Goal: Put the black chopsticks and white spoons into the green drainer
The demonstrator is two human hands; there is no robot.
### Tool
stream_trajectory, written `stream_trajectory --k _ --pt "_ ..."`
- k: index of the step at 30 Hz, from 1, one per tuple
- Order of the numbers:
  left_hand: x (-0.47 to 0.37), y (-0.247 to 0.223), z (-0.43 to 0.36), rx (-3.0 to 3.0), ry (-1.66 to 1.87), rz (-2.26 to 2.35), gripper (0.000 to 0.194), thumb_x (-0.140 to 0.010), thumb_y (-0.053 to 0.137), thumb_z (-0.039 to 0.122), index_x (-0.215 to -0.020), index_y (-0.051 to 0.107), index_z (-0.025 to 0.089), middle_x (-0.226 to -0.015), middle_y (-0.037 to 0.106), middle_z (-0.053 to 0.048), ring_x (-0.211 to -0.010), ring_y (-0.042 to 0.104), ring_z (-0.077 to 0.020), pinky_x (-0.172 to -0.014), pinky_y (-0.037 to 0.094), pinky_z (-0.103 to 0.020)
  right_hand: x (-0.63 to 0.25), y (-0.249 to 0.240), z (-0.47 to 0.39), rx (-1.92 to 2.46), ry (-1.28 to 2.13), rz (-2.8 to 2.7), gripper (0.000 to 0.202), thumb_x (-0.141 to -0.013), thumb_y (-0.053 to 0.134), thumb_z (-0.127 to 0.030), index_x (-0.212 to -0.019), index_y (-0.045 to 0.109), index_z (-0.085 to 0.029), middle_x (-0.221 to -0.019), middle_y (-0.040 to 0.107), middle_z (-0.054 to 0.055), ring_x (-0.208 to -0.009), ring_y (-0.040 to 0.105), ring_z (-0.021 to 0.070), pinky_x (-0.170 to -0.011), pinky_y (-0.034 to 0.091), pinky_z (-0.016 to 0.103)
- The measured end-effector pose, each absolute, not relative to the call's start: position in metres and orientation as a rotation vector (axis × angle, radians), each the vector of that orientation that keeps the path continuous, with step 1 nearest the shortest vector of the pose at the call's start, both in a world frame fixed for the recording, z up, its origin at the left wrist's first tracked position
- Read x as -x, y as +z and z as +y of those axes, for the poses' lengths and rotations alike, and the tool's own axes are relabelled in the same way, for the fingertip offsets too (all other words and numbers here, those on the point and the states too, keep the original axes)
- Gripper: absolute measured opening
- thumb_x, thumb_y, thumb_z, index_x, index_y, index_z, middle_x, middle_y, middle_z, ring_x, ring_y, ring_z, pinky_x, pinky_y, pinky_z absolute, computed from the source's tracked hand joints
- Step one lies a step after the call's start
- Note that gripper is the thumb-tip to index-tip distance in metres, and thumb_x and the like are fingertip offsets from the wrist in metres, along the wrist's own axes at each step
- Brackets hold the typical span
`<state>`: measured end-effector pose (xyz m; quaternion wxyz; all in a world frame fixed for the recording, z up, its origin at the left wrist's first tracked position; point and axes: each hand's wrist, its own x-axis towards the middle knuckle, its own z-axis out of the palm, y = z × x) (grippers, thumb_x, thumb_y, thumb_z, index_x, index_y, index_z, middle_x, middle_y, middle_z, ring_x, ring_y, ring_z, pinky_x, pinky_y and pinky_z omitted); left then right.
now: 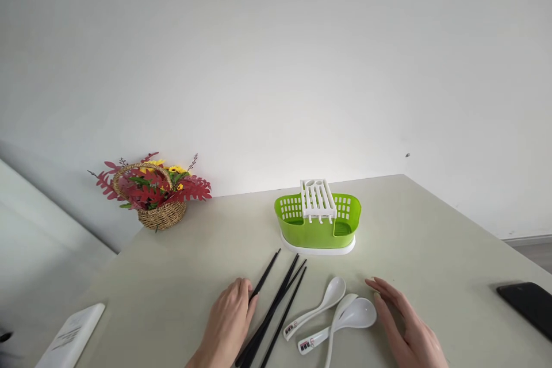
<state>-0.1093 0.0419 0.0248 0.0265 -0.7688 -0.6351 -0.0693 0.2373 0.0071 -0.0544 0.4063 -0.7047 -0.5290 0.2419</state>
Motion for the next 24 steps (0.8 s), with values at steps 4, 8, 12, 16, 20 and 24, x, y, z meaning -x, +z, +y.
stream_trajectory --k 4,8,12,16,20,24 --pt "0.097 0.035 0.049 2.325 0.118 -1.869 0.028 -0.088 0.045 0.001 -0.096 0.069 0.015 -0.088 0.071 -0.010 -0.080 0.072 -0.0252 -0.071 0.057 -0.033 -0.238 -0.056 0.008 1.783 0.634 -1.320 0.050 -0.091 0.045 -0.068 -0.128 0.061 -0.039 -0.139 0.067 -0.004 -0.126 0.064 0.0279 -0.079 0.061 0.033" --pt "0.093 0.047 0.053 2.351 0.214 -1.917 0.031 -0.085 0.049 -0.005 -0.093 0.070 0.016 -0.086 0.072 -0.010 -0.079 0.073 -0.0250 -0.067 0.055 -0.030 -0.237 -0.055 0.008 1.781 0.657 -1.294 0.050 -0.091 0.044 -0.068 -0.128 0.061 -0.039 -0.140 0.067 -0.005 -0.129 0.062 0.0271 -0.081 0.061 0.032" --pt "0.103 0.067 0.057 2.441 -0.083 -2.093 0.024 -0.093 0.051 0.005 -0.090 0.070 0.019 -0.084 0.075 -0.007 -0.074 0.074 -0.0233 -0.061 0.053 -0.027 -0.238 -0.057 0.009 1.767 0.659 -1.289 0.050 -0.091 0.044 -0.068 -0.127 0.060 -0.038 -0.140 0.067 -0.004 -0.131 0.060 0.0279 -0.090 0.059 0.036" --pt "0.117 0.090 0.059 2.520 -0.890 -2.203 0.020 -0.100 0.051 0.029 -0.097 0.070 0.024 -0.083 0.078 -0.003 -0.078 0.076 -0.0217 -0.068 0.058 -0.027 -0.244 -0.067 0.011 1.725 0.670 -1.295 0.050 -0.090 0.047 -0.067 -0.129 0.057 -0.037 -0.137 0.069 -0.003 -0.131 0.060 0.0270 -0.103 0.054 0.040" --pt "0.123 0.097 0.054 2.391 -1.751 -2.135 0.023 -0.096 0.061 0.044 -0.101 0.072 0.025 -0.096 0.081 -0.003 -0.093 0.078 -0.0220 -0.086 0.062 -0.029 -0.248 -0.075 0.013 1.702 0.687 -1.309 0.050 -0.090 0.049 -0.065 -0.131 0.056 -0.036 -0.137 0.069 -0.003 -0.131 0.061 0.0259 -0.103 0.054 0.038" --pt "0.125 0.083 0.050 2.331 -1.947 -2.066 0.022 -0.093 0.066 0.043 -0.099 0.074 0.023 -0.098 0.081 -0.004 -0.096 0.078 -0.0229 -0.090 0.063 -0.031 -0.248 -0.074 0.012 1.705 0.680 -1.299 0.051 -0.088 0.051 -0.064 -0.130 0.056 -0.035 -0.135 0.070 -0.003 -0.130 0.062 0.0260 -0.101 0.055 0.036"
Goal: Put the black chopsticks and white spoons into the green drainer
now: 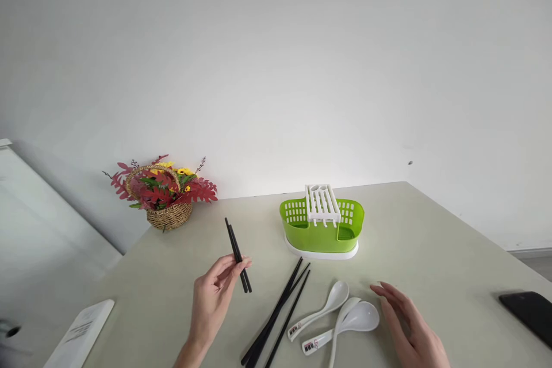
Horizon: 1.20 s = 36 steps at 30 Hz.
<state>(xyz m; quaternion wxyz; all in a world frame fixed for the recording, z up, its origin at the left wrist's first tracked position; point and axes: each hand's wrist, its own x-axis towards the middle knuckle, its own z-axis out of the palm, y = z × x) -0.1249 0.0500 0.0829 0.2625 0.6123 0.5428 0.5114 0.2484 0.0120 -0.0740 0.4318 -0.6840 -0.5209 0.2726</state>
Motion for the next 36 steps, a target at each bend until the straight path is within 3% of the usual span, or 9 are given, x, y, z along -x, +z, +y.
stream_trajectory --k 13,16,18,20,22,25,28,32,36 --pt "0.134 0.045 0.043 -1.673 1.466 1.470 0.020 -0.092 0.067 0.041 -0.099 0.075 0.023 -0.099 0.082 -0.004 -0.094 0.079 -0.0242 -0.090 0.064 -0.031 -0.243 -0.072 0.012 1.655 0.608 -1.300 0.048 -0.091 0.048 -0.063 -0.125 0.059 -0.031 -0.128 0.074 0.002 -0.124 0.066 0.0248 -0.099 0.055 0.035" --pt "0.136 0.046 0.040 -1.632 1.446 1.465 0.022 -0.093 0.067 0.042 -0.099 0.075 0.023 -0.098 0.082 -0.004 -0.093 0.078 -0.0239 -0.090 0.063 -0.031 -0.245 -0.060 0.013 1.680 0.456 -1.321 0.043 -0.091 0.048 -0.059 -0.119 0.063 -0.030 -0.120 0.076 0.005 -0.104 0.075 0.0256 -0.076 0.062 0.033" --pt "0.132 0.051 0.036 -1.624 1.402 1.434 0.023 -0.093 0.067 0.043 -0.098 0.075 0.022 -0.098 0.082 -0.005 -0.093 0.078 -0.0238 -0.089 0.063 -0.029 -0.238 -0.035 0.011 1.736 0.310 -1.365 0.040 -0.089 0.052 -0.056 -0.118 0.065 -0.031 -0.119 0.075 0.006 -0.084 0.076 0.0245 -0.052 0.057 0.029" --pt "0.122 0.059 0.031 -1.615 1.353 1.389 0.024 -0.092 0.068 0.044 -0.097 0.076 0.022 -0.098 0.082 -0.006 -0.091 0.078 -0.0237 -0.086 0.063 -0.028 -0.220 0.003 0.009 1.608 0.270 -1.456 0.034 -0.092 0.052 -0.051 -0.117 0.064 -0.031 -0.124 0.071 0.007 -0.086 0.074 0.0221 -0.046 0.053 0.024" --pt "0.108 0.071 0.026 -1.600 1.294 1.331 0.024 -0.091 0.069 0.044 -0.095 0.077 0.022 -0.097 0.082 -0.005 -0.089 0.079 -0.0233 -0.084 0.063 -0.026 -0.193 0.050 0.008 1.424 0.355 -1.611 0.030 -0.096 0.052 -0.048 -0.119 0.061 -0.032 -0.120 0.069 0.006 -0.087 0.071 0.0197 -0.048 0.052 0.023" --pt "0.087 0.091 0.020 -1.600 1.176 1.234 0.022 -0.089 0.073 0.043 -0.094 0.078 0.022 -0.093 0.082 -0.004 -0.085 0.078 -0.0219 -0.081 0.061 -0.024 -0.153 0.117 0.012 1.187 0.575 -1.786 0.032 -0.100 0.050 -0.045 -0.128 0.054 -0.030 -0.097 0.067 0.003 -0.078 0.065 0.0170 -0.058 0.055 0.024" --pt "0.075 0.109 0.014 -1.600 1.055 1.142 0.021 -0.088 0.074 0.043 -0.092 0.079 0.022 -0.087 0.082 -0.003 -0.083 0.078 -0.0215 -0.078 0.060 -0.023 -0.128 0.161 0.022 1.060 0.732 -1.912 0.024 -0.102 0.048 -0.047 -0.108 0.059 -0.027 -0.082 0.062 0.000 -0.073 0.059 0.0161 -0.066 0.052 0.027" --pt "0.076 0.121 0.005 -1.464 0.953 1.027 0.028 -0.088 0.073 0.045 -0.093 0.079 0.018 -0.091 0.081 -0.007 -0.083 0.078 -0.0237 -0.080 0.060 -0.027 -0.118 0.178 0.035 1.016 0.850 -1.899 0.040 -0.103 0.042 -0.052 -0.079 0.054 -0.024 -0.073 0.061 -0.001 -0.066 0.055 0.0137 -0.062 0.044 0.027" --pt "0.087 0.117 -0.002 -1.324 0.843 0.957 0.039 -0.089 0.072 0.049 -0.103 0.079 0.013 -0.096 0.081 -0.011 -0.091 0.077 -0.0277 -0.088 0.059 -0.035 -0.115 0.169 0.040 1.032 1.029 -1.700 0.042 -0.100 0.045 -0.060 -0.083 0.057 -0.024 -0.060 0.058 -0.005 -0.055 0.057 0.0131 -0.057 0.043 0.027"
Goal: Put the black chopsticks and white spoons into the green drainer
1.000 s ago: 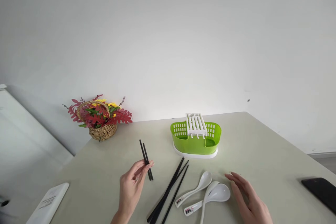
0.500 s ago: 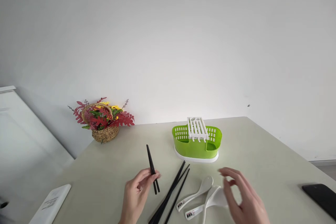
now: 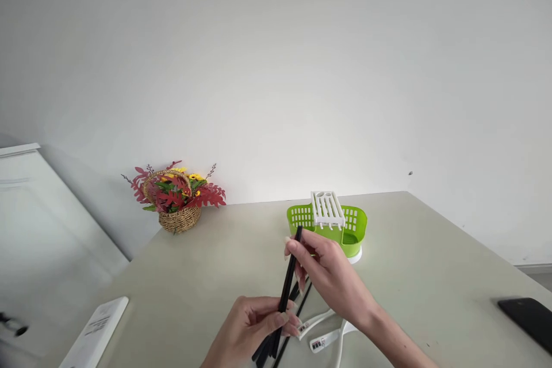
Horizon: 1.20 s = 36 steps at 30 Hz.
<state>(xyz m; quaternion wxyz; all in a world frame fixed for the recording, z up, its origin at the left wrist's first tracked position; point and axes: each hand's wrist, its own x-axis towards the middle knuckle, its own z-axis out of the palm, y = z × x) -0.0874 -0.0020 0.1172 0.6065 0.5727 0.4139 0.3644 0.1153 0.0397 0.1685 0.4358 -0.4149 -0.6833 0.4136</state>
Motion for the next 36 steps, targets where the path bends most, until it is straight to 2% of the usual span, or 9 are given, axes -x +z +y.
stream_trajectory --k 6,11,17,21,24,31,36 --pt "0.101 0.107 -0.002 -1.289 0.771 0.931 0.045 -0.088 0.072 0.051 -0.103 0.079 0.009 -0.094 0.080 -0.015 -0.088 0.077 -0.0277 -0.087 0.060 -0.038 -0.114 0.159 0.038 1.019 1.105 -1.635 0.042 -0.097 0.050 -0.062 -0.086 0.061 -0.022 -0.064 0.065 -0.003 -0.059 0.066 0.0156 -0.061 0.048 0.029" --pt "0.102 0.103 0.001 -1.360 0.777 0.962 0.043 -0.087 0.071 0.054 -0.099 0.080 0.013 -0.089 0.081 -0.011 -0.082 0.077 -0.0259 -0.083 0.061 -0.036 -0.117 0.165 0.036 0.974 1.128 -1.633 0.040 -0.098 0.051 -0.060 -0.083 0.058 -0.023 -0.067 0.067 -0.001 -0.062 0.067 0.0169 -0.065 0.053 0.031" --pt "0.103 0.091 0.015 -1.660 0.923 1.219 0.036 -0.093 0.062 0.052 -0.097 0.083 0.022 -0.096 0.082 -0.005 -0.097 0.075 -0.0274 -0.089 0.059 -0.031 -0.113 0.168 0.033 1.065 0.854 -1.806 0.040 -0.104 0.040 -0.053 -0.082 0.058 -0.025 -0.072 0.065 -0.001 -0.062 0.064 0.0157 -0.064 0.050 0.029" --pt "0.109 0.070 0.032 -1.711 1.031 1.241 0.035 -0.095 0.060 0.048 -0.106 0.082 0.024 -0.102 0.081 -0.004 -0.099 0.075 -0.0266 -0.088 0.059 -0.029 -0.102 0.167 0.040 1.042 0.647 -1.977 0.034 -0.106 0.037 -0.045 -0.091 0.061 -0.026 -0.080 0.066 0.000 -0.066 0.062 0.0158 -0.065 0.048 0.029" --pt "0.114 0.054 0.039 -1.688 1.066 1.217 0.033 -0.095 0.061 0.047 -0.106 0.082 0.024 -0.102 0.081 -0.004 -0.097 0.075 -0.0254 -0.088 0.060 -0.030 -0.092 0.167 0.049 1.033 0.529 -2.083 0.032 -0.107 0.037 -0.040 -0.091 0.060 -0.026 -0.082 0.067 0.000 -0.070 0.062 0.0156 -0.065 0.047 0.028" --pt "0.127 0.037 0.040 -1.660 1.036 1.217 0.034 -0.096 0.060 0.048 -0.110 0.080 0.025 -0.106 0.081 -0.005 -0.100 0.075 -0.0253 -0.091 0.060 -0.033 -0.071 0.167 0.062 1.047 0.441 -2.204 0.035 -0.107 0.036 -0.040 -0.082 0.055 -0.025 -0.076 0.063 -0.002 -0.067 0.058 0.0146 -0.062 0.043 0.027" --pt "0.136 0.031 0.041 -1.660 0.968 1.173 0.033 -0.094 0.062 0.048 -0.101 0.081 0.022 -0.100 0.081 -0.007 -0.095 0.077 -0.0258 -0.091 0.060 -0.034 -0.065 0.163 0.066 1.024 0.407 -2.194 0.036 -0.107 0.036 -0.042 -0.083 0.057 -0.025 -0.075 0.064 -0.001 -0.065 0.057 0.0140 -0.062 0.043 0.027"
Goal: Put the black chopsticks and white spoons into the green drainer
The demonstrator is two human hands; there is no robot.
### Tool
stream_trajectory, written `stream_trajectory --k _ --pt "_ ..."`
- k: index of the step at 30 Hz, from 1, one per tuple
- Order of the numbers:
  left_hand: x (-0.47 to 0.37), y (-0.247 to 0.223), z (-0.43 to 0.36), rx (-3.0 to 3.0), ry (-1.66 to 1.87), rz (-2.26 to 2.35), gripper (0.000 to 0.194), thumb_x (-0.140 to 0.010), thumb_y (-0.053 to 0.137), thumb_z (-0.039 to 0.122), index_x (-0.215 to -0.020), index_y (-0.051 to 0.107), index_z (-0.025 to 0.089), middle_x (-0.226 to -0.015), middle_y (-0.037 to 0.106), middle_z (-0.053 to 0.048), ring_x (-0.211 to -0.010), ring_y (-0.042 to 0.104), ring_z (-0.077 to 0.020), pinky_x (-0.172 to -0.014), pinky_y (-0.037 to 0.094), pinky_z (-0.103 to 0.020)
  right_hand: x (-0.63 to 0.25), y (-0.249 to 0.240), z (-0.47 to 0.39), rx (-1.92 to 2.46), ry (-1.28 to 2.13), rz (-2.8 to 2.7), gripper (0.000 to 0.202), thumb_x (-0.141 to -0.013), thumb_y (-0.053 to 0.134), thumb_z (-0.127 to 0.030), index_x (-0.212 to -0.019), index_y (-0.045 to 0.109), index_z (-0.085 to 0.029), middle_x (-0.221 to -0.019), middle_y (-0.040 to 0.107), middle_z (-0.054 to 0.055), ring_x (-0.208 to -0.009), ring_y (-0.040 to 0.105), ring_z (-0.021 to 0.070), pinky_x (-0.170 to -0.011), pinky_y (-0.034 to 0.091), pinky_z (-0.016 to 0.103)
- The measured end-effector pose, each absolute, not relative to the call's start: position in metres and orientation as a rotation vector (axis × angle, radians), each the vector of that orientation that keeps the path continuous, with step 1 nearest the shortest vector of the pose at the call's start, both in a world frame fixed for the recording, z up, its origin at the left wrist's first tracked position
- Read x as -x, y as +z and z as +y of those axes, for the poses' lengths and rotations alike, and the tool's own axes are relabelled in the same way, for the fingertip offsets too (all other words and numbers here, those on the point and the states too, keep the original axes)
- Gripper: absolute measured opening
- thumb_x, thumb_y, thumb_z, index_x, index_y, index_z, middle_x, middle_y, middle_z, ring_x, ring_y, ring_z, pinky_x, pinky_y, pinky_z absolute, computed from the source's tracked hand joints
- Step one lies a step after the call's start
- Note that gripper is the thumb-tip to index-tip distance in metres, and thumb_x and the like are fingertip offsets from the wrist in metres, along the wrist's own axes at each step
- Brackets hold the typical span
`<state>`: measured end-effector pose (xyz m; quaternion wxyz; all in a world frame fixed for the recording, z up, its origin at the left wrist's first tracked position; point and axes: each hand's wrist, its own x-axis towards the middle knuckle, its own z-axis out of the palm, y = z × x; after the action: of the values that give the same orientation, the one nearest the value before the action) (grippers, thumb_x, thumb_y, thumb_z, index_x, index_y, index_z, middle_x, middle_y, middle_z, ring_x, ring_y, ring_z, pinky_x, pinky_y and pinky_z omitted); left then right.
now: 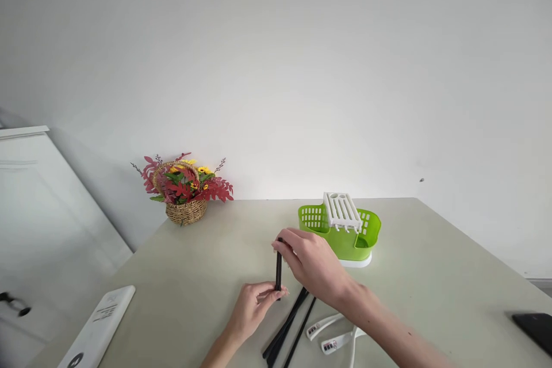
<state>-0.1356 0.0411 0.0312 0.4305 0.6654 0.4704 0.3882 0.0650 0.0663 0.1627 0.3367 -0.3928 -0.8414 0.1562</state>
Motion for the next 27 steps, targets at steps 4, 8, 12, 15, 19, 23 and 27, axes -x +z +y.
stream_trajectory --k 4,8,12,15,19,23,27 --pt "0.141 0.023 0.040 -1.600 0.989 1.147 0.036 -0.096 0.060 0.051 -0.100 0.078 0.020 -0.097 0.081 -0.009 -0.092 0.077 -0.0245 -0.087 0.060 -0.033 -0.087 0.168 0.078 1.083 0.480 -2.053 0.044 -0.105 0.037 -0.051 -0.078 0.060 -0.024 -0.068 0.066 0.000 -0.058 0.058 0.0136 -0.059 0.046 0.028" --pt "0.144 0.016 0.041 -1.518 1.031 1.200 0.043 -0.096 0.057 0.056 -0.112 0.067 0.018 -0.107 0.078 -0.011 -0.075 0.077 -0.0193 -0.072 0.061 -0.028 -0.132 0.202 0.105 1.167 0.543 -1.726 0.047 -0.097 0.048 -0.065 -0.093 0.067 -0.022 -0.072 0.071 0.003 -0.060 0.065 0.0166 -0.054 0.051 0.029" --pt "0.145 0.013 0.043 -1.504 1.047 1.243 0.043 -0.099 0.050 0.057 -0.110 0.062 0.017 -0.099 0.074 -0.008 -0.065 0.073 -0.0150 -0.064 0.058 -0.025 -0.166 0.240 0.143 1.289 0.285 -1.648 0.049 -0.096 0.047 -0.068 -0.087 0.067 -0.024 -0.070 0.071 0.002 -0.058 0.064 0.0168 -0.064 0.053 0.034" --pt "0.144 0.011 0.044 -1.516 1.042 1.239 0.041 -0.101 0.048 0.056 -0.104 0.062 0.017 -0.086 0.070 -0.004 -0.064 0.070 -0.0143 -0.062 0.056 -0.024 -0.171 0.242 0.173 1.374 0.218 -1.804 0.047 -0.098 0.045 -0.063 -0.083 0.066 -0.024 -0.068 0.071 0.000 -0.056 0.064 0.0155 -0.065 0.052 0.034" --pt "0.143 0.009 0.044 -1.494 1.029 1.243 0.041 -0.100 0.049 0.057 -0.096 0.062 0.018 -0.077 0.068 -0.002 -0.062 0.069 -0.0143 -0.061 0.055 -0.023 -0.162 0.216 0.211 1.435 0.258 -2.026 0.041 -0.102 0.041 -0.051 -0.082 0.065 -0.024 -0.069 0.073 -0.001 -0.061 0.067 0.0147 -0.068 0.051 0.030" --pt "0.143 0.011 0.044 -1.456 1.021 1.266 0.044 -0.098 0.050 0.061 -0.090 0.062 0.019 -0.072 0.067 -0.001 -0.060 0.067 -0.0145 -0.060 0.054 -0.023 -0.157 0.190 0.239 1.460 0.300 -2.100 0.043 -0.102 0.040 -0.050 -0.079 0.064 -0.023 -0.066 0.072 0.001 -0.061 0.067 0.0158 -0.064 0.048 0.029" --pt "0.142 0.012 0.045 -1.467 1.004 1.266 0.044 -0.098 0.049 0.061 -0.084 0.059 0.021 -0.069 0.065 -0.001 -0.059 0.066 -0.0140 -0.059 0.053 -0.022 -0.158 0.174 0.254 1.489 0.329 -2.145 0.043 -0.102 0.039 -0.048 -0.080 0.066 -0.022 -0.067 0.072 0.002 -0.059 0.066 0.0164 -0.061 0.046 0.029"
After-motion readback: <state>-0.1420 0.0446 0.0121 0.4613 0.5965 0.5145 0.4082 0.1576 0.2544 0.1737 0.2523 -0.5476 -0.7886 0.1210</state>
